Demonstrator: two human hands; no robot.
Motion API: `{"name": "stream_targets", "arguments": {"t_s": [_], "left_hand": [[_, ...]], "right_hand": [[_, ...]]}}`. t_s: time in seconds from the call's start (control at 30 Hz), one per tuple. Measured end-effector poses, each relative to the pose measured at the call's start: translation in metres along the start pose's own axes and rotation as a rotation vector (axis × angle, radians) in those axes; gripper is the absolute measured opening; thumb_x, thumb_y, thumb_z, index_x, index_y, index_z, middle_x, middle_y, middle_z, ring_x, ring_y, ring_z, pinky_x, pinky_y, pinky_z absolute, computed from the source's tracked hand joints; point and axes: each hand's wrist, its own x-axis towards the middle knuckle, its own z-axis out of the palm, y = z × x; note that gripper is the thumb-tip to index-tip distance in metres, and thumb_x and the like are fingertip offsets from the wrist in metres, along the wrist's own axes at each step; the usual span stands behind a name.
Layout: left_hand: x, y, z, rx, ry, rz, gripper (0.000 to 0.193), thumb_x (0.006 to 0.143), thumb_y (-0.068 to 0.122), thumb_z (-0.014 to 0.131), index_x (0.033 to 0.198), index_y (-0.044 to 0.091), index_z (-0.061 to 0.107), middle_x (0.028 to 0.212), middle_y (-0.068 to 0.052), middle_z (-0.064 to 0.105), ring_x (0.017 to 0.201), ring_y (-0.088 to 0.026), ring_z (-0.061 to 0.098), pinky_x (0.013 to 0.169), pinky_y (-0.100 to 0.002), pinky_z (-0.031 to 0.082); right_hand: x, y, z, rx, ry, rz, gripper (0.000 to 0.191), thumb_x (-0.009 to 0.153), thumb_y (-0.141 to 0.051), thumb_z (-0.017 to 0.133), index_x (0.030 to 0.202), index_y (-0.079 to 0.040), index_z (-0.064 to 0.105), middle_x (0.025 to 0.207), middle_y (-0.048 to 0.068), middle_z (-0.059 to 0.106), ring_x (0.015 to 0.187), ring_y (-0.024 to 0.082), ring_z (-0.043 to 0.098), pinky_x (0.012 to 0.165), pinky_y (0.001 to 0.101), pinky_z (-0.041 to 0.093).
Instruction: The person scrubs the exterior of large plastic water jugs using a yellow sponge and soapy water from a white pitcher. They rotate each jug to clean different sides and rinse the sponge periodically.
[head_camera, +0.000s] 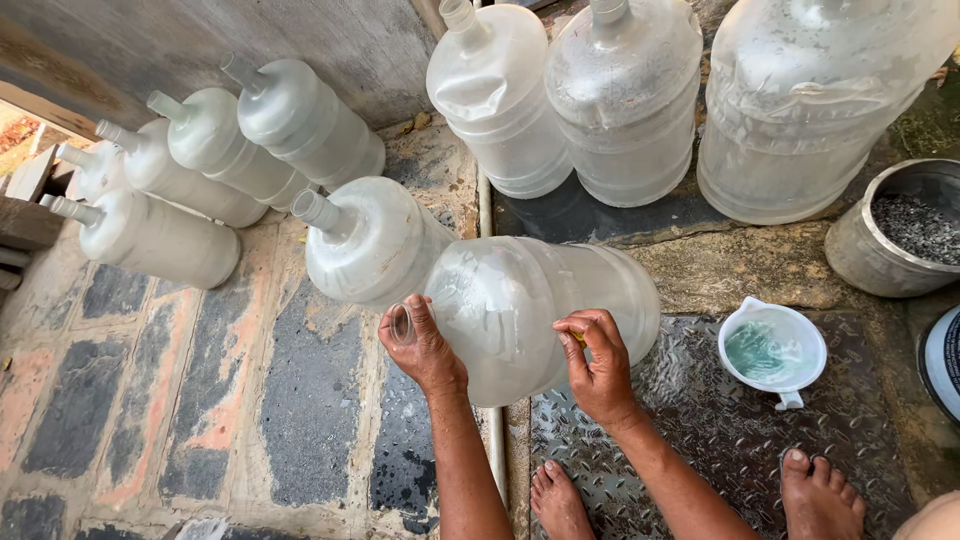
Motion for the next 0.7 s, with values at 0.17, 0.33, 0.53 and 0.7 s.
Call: {"name": "stream_targets", "arguments": {"t_s": [0.17, 0.33, 0.53, 0.7], "left_hand": [[0.001, -0.001, -0.002, 0.023, 0.017, 0.002, 0.062, 0.085, 0.035, 0.084, 0.126, 0.008, 0.047, 0.108, -0.007, 0.065, 0.105, -0.017, 0.064, 0.102, -0.035, 0.052], [0.0, -0.001, -0.001, 0.03, 0.009, 0.0, 0.062, 0.084, 0.037, 0.084, 0.126, 0.009, 0.047, 0.109, -0.006, 0.065, 0.106, -0.017, 0.064, 0.103, -0.036, 0.053], [-0.001, 0.001, 0.001, 0.026, 0.023, -0.008, 0.062, 0.084, 0.037, 0.083, 0.126, 0.009, 0.047, 0.107, -0.007, 0.066, 0.106, -0.017, 0.063, 0.102, -0.037, 0.051], [-0.002, 0.001, 0.003, 0.063, 0.023, -0.027, 0.061, 0.083, 0.039, 0.083, 0.124, 0.011, 0.047, 0.105, -0.007, 0.066, 0.107, -0.017, 0.064, 0.104, -0.038, 0.052]], "right_hand": [[-0.002, 0.002, -0.002, 0.003, -0.002, -0.03, 0.017, 0.096, 0.002, 0.063, 0.111, -0.006, 0.066, 0.108, 0.008, 0.061, 0.102, 0.02, 0.065, 0.089, 0.0324, 0.054], [-0.004, 0.006, -0.001, -0.022, -0.003, -0.032, 0.018, 0.098, 0.0, 0.063, 0.113, -0.009, 0.068, 0.106, 0.006, 0.061, 0.1, 0.019, 0.063, 0.086, 0.0315, 0.053], [-0.005, 0.015, 0.002, -0.013, -0.009, -0.028, 0.016, 0.1, -0.003, 0.062, 0.112, -0.011, 0.068, 0.106, 0.005, 0.059, 0.098, 0.018, 0.063, 0.084, 0.0296, 0.054], [-0.006, 0.018, -0.001, 0.01, -0.029, 0.04, 0.017, 0.1, -0.003, 0.061, 0.113, -0.011, 0.069, 0.106, 0.005, 0.059, 0.097, 0.016, 0.062, 0.083, 0.0289, 0.054]]}}
